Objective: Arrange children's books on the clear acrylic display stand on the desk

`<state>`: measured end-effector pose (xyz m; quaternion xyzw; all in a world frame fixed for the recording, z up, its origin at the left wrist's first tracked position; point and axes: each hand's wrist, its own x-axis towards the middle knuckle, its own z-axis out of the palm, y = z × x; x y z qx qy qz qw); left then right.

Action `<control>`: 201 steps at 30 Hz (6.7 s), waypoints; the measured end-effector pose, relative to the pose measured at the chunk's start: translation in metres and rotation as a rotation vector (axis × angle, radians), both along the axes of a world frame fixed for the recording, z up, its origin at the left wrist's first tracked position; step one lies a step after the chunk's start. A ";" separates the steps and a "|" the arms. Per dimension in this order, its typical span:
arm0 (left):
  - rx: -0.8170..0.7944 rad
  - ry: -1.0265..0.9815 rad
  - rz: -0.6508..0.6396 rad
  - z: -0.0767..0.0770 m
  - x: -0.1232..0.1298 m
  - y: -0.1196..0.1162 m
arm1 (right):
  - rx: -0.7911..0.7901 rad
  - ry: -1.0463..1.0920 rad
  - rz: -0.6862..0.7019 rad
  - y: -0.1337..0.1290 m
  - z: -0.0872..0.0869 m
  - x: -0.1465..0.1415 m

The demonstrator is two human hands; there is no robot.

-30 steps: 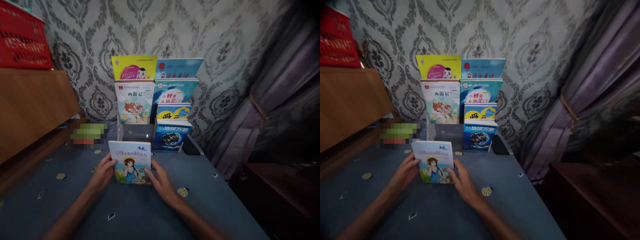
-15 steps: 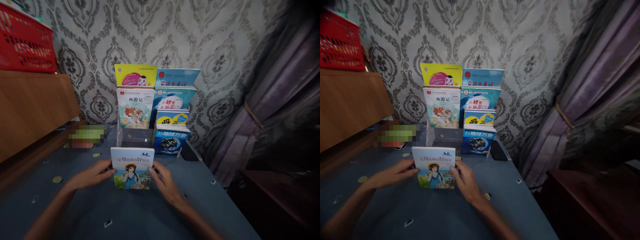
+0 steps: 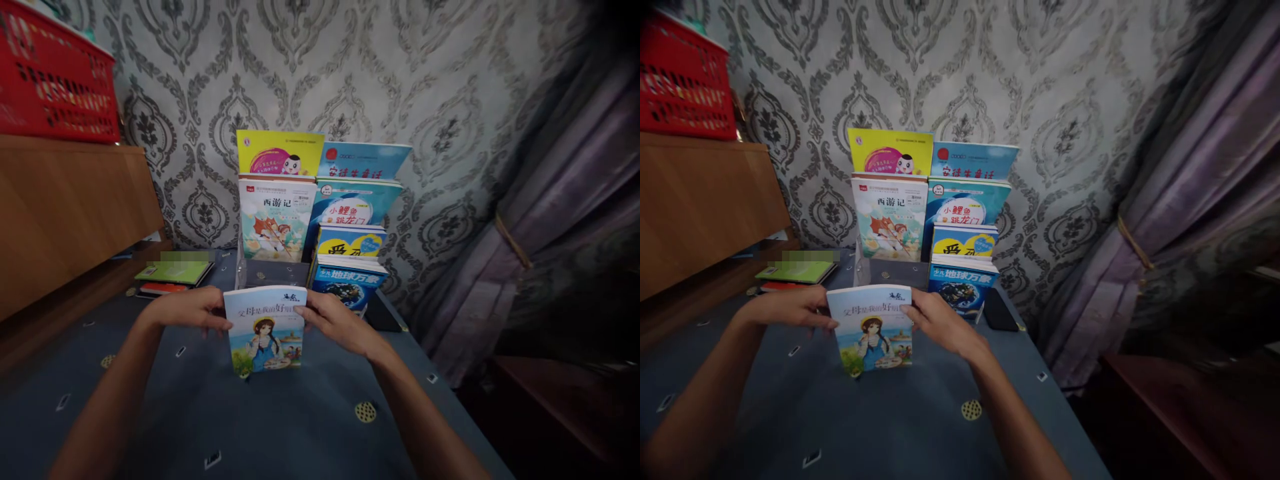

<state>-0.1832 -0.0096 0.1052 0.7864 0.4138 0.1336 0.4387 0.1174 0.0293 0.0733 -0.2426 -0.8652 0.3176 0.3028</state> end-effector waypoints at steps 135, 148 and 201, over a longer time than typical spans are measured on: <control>0.875 0.050 0.996 -0.049 0.031 0.119 | 0.320 0.060 -0.651 0.093 -0.044 -0.064; 0.867 -0.017 0.990 -0.052 0.031 0.113 | 0.350 0.079 -0.664 0.088 -0.037 -0.061; 0.611 0.946 0.902 -0.126 -0.116 0.074 | 0.412 -0.311 0.139 -0.076 -0.130 -0.115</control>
